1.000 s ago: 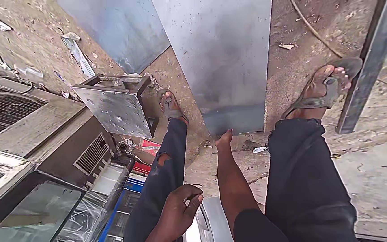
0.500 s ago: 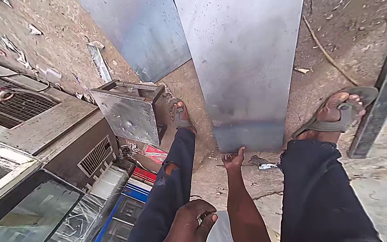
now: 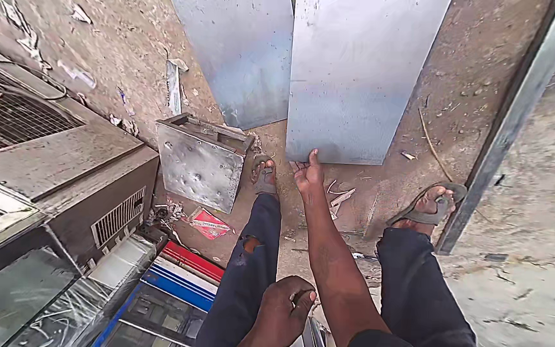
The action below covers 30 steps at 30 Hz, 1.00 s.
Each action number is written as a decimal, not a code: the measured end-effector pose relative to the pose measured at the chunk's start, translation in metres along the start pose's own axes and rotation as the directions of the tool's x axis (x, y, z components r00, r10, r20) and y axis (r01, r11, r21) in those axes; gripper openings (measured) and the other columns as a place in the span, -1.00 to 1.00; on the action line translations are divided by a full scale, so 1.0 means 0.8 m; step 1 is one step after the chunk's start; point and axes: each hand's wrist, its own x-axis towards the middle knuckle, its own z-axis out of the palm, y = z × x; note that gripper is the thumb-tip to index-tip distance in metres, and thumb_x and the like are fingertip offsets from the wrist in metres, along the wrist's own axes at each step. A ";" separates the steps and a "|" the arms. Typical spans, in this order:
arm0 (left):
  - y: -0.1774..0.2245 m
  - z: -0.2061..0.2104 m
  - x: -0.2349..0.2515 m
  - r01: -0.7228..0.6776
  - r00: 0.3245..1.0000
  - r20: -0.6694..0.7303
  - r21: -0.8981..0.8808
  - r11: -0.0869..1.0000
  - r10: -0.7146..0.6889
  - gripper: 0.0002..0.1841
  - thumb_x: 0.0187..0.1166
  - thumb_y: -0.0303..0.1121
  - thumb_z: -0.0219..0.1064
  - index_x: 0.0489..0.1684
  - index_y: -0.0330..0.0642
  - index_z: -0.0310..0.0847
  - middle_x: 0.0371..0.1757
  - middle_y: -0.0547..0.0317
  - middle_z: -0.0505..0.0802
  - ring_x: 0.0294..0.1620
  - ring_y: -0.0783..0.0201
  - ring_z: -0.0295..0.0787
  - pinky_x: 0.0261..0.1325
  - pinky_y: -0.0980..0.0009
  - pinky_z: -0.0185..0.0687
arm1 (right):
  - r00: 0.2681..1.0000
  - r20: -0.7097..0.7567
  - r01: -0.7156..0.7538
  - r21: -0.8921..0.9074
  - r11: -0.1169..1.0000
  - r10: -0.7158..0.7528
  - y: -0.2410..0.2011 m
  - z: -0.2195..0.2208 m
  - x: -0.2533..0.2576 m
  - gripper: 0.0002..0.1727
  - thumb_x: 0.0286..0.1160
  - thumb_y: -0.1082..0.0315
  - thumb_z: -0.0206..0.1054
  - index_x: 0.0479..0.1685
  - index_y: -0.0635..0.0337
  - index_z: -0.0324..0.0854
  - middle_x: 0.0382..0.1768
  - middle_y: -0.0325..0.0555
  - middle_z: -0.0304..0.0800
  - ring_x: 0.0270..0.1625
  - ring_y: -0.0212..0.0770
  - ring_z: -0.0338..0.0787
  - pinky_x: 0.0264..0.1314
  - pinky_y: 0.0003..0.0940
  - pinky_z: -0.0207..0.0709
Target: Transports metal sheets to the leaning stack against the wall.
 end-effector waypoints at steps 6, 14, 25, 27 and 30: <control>-0.001 -0.046 0.002 -0.078 0.992 -0.105 -0.072 0.994 0.070 -0.76 0.71 -0.19 0.29 -0.18 -0.10 0.82 -0.28 0.29 0.87 -0.31 0.47 0.78 -0.17 0.44 0.76 | 0.995 -0.011 0.100 -0.107 0.989 -0.102 0.015 0.177 0.044 -0.38 0.76 -0.03 0.25 0.62 0.14 0.28 0.37 0.14 0.63 0.21 0.02 0.82 0.14 -0.10 0.81; -0.002 -0.089 0.003 -0.053 0.991 -0.126 -0.155 0.987 0.034 -0.74 0.72 -0.15 0.26 -0.15 -0.06 0.83 -0.31 0.31 0.85 -0.36 0.47 0.74 -0.23 0.42 0.74 | 0.991 -0.041 0.116 -0.199 0.973 -0.127 0.015 0.191 0.029 -0.36 0.74 -0.11 0.24 0.62 0.06 0.29 0.39 0.05 0.66 0.31 -0.06 0.78 0.22 -0.15 0.75; -0.014 -0.280 0.285 -0.079 0.950 -0.073 0.884 0.461 0.302 -0.16 0.70 0.37 -0.13 0.84 -0.03 0.20 0.86 0.05 0.29 0.92 -0.06 -0.04 0.86 -0.35 -0.40 | 0.970 0.034 0.242 -0.260 0.935 -0.242 -0.124 0.072 0.030 -0.37 0.84 -0.11 0.06 0.70 0.05 0.17 0.37 0.13 0.68 0.31 0.08 0.81 0.34 0.09 0.74; -0.049 -0.296 0.320 -0.113 0.970 0.023 0.924 0.364 0.241 -0.23 0.74 0.33 -0.17 0.67 -0.04 0.40 0.63 -0.01 0.59 0.78 -0.13 0.28 0.81 -0.44 -0.34 | 0.972 0.020 0.233 -0.259 0.937 -0.235 -0.129 0.051 0.018 -0.38 0.84 -0.09 0.07 0.70 0.06 0.17 0.38 0.14 0.67 0.33 0.10 0.80 0.35 0.11 0.74; -0.074 -0.283 0.320 -0.131 0.979 0.075 0.944 0.304 0.190 -0.38 0.76 0.21 -0.12 0.48 0.00 0.54 0.37 0.04 0.72 0.58 -0.08 0.51 0.78 -0.44 -0.24 | 0.978 0.028 0.208 -0.261 0.943 -0.208 -0.129 0.048 0.021 -0.41 0.85 -0.09 0.07 0.64 0.09 0.24 0.32 0.12 0.71 0.27 0.07 0.83 0.33 0.07 0.76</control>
